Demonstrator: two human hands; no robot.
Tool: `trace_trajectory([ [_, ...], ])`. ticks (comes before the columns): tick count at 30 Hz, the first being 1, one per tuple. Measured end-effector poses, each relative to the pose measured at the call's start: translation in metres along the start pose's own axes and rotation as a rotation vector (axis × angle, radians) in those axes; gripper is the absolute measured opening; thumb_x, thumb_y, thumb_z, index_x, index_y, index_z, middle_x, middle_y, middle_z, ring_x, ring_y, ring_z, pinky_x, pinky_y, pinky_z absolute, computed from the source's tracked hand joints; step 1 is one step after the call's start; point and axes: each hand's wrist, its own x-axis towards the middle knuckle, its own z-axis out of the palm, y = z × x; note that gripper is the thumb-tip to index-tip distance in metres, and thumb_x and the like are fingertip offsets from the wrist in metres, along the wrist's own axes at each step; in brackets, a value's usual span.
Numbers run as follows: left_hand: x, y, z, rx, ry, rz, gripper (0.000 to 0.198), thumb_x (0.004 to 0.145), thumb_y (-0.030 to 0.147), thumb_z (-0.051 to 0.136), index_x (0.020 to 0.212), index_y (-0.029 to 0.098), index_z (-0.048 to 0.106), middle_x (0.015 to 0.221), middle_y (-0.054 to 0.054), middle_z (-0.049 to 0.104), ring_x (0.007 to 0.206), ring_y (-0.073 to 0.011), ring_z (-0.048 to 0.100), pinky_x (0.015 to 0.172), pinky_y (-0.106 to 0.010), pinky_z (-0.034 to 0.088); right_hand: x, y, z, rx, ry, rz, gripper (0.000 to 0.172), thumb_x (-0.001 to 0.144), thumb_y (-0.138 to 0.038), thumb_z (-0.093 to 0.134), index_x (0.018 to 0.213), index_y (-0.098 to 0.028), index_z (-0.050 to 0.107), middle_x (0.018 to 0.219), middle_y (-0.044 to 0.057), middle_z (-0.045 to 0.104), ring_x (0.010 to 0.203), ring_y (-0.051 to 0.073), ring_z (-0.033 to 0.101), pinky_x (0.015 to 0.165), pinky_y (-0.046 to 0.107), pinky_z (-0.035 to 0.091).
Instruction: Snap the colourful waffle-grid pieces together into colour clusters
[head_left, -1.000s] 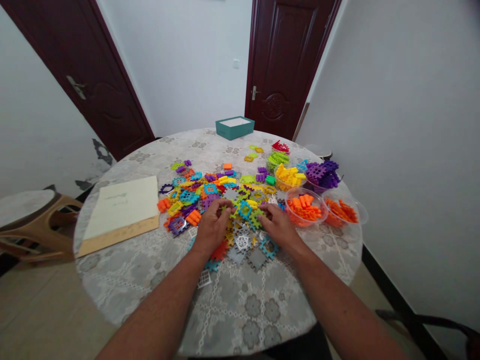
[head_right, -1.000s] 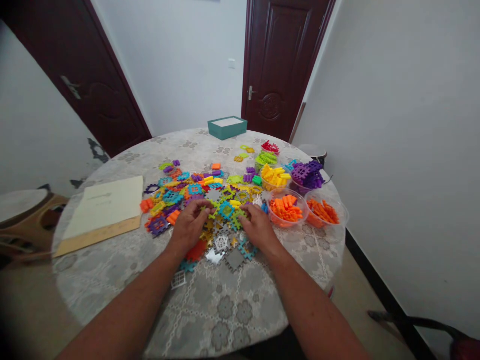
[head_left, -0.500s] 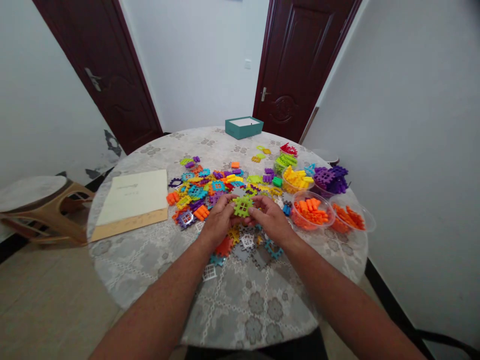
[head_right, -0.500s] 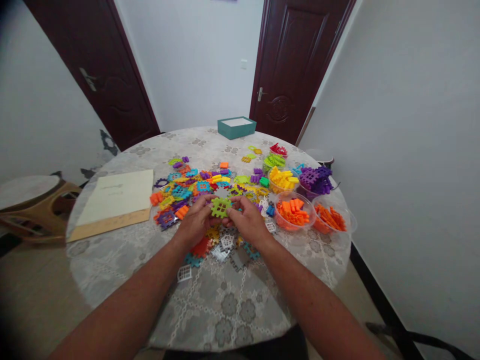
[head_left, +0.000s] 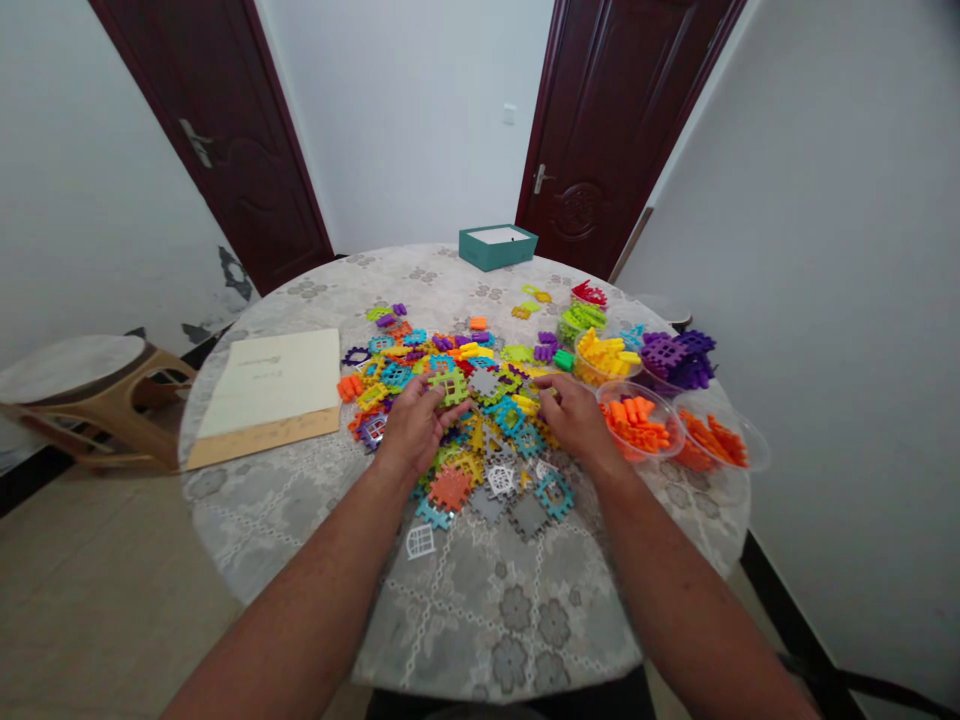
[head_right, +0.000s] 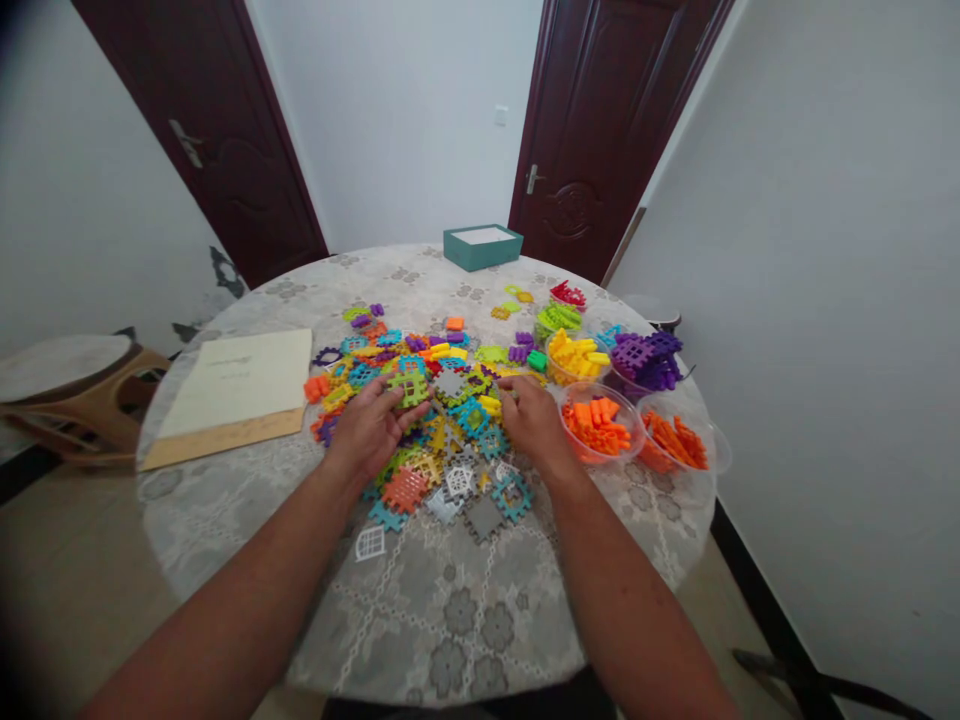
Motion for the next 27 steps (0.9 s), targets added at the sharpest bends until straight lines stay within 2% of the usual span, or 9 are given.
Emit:
trace_trajectory([
  [3,0.000,0.001,0.000,0.010,0.030,-0.001,0.047,0.089,0.014,0.061,0.135,0.022,0.053,0.111,-0.009,0.074,0.102,-0.0220,0.077,0.094,-0.044,0.064,-0.005,0.003,0.005,-0.057,-0.132,-0.148,0.036,0.095,-0.024,0.060,0.130,-0.019,0.068,0.126,0.014,0.070,0.117,0.026,0.065,0.106,0.045,0.050],
  [5,0.000,-0.001,0.000,0.025,0.019,-0.009,0.049,0.090,0.015,0.061,0.138,0.021,0.053,0.112,-0.010,0.074,0.102,-0.0230,0.077,0.093,-0.044,0.064,-0.008,0.001,0.010,-0.072,-0.226,-0.212,0.042,0.094,-0.024,0.064,0.136,-0.019,0.065,0.129,0.014,0.068,0.120,0.026,0.063,0.106,0.044,0.050],
  [8,0.002,-0.003,-0.001,0.018,0.009,-0.026,0.046,0.089,0.016,0.061,0.135,0.019,0.055,0.111,-0.011,0.074,0.100,-0.0233,0.078,0.092,-0.044,0.065,-0.009,-0.002,0.013,-0.092,-0.301,-0.227,0.031,0.094,-0.020,0.065,0.125,-0.019,0.069,0.120,0.012,0.069,0.115,0.024,0.063,0.102,0.040,0.050],
  [11,0.003,-0.004,-0.003,0.004,0.022,-0.019,0.044,0.088,0.015,0.062,0.131,0.018,0.056,0.109,-0.011,0.074,0.100,-0.0230,0.078,0.090,-0.041,0.065,-0.007,-0.002,0.006,-0.087,-0.328,-0.213,0.020,0.091,-0.013,0.062,0.107,-0.019,0.071,0.107,0.008,0.070,0.103,0.021,0.064,0.094,0.034,0.049],
  [14,0.004,-0.003,-0.004,-0.001,0.033,-0.018,0.043,0.088,0.014,0.062,0.130,0.017,0.057,0.107,-0.012,0.073,0.099,-0.0233,0.077,0.088,-0.042,0.066,-0.003,0.003,-0.004,-0.088,-0.378,-0.198,0.019,0.086,-0.007,0.059,0.096,-0.019,0.070,0.095,0.003,0.070,0.092,0.018,0.064,0.085,0.029,0.047],
  [18,0.002,-0.002,-0.003,-0.020,0.041,-0.032,0.040,0.088,0.013,0.062,0.128,0.018,0.059,0.106,-0.010,0.073,0.099,-0.0230,0.077,0.089,-0.044,0.066,-0.001,0.006,-0.013,-0.142,-0.411,-0.164,0.018,0.085,-0.007,0.058,0.093,-0.018,0.070,0.091,0.003,0.069,0.086,0.018,0.063,0.080,0.028,0.045],
  [22,0.001,-0.001,-0.001,-0.056,0.056,-0.038,0.037,0.088,0.010,0.060,0.125,0.017,0.061,0.107,-0.010,0.072,0.098,-0.0222,0.076,0.090,-0.045,0.066,-0.005,-0.009,-0.009,-0.214,-0.455,-0.207,0.014,0.097,-0.022,0.059,0.096,-0.019,0.073,0.095,0.006,0.069,0.094,0.020,0.063,0.087,0.030,0.046],
  [25,0.001,-0.002,-0.001,-0.061,0.054,-0.024,0.038,0.088,0.009,0.059,0.125,0.018,0.061,0.109,-0.010,0.071,0.098,-0.0214,0.075,0.090,-0.045,0.066,-0.010,-0.028,-0.003,-0.309,-0.474,-0.184,0.027,0.103,-0.041,0.058,0.107,-0.020,0.074,0.108,0.009,0.068,0.103,0.022,0.063,0.090,0.032,0.047],
  [27,0.003,-0.003,-0.002,-0.058,0.048,-0.011,0.040,0.087,0.009,0.060,0.126,0.017,0.062,0.110,-0.011,0.071,0.099,-0.0213,0.075,0.089,-0.045,0.066,-0.015,-0.039,0.000,-0.385,-0.506,-0.148,0.031,0.101,-0.042,0.061,0.120,-0.021,0.072,0.118,0.011,0.066,0.108,0.024,0.064,0.092,0.034,0.048],
])
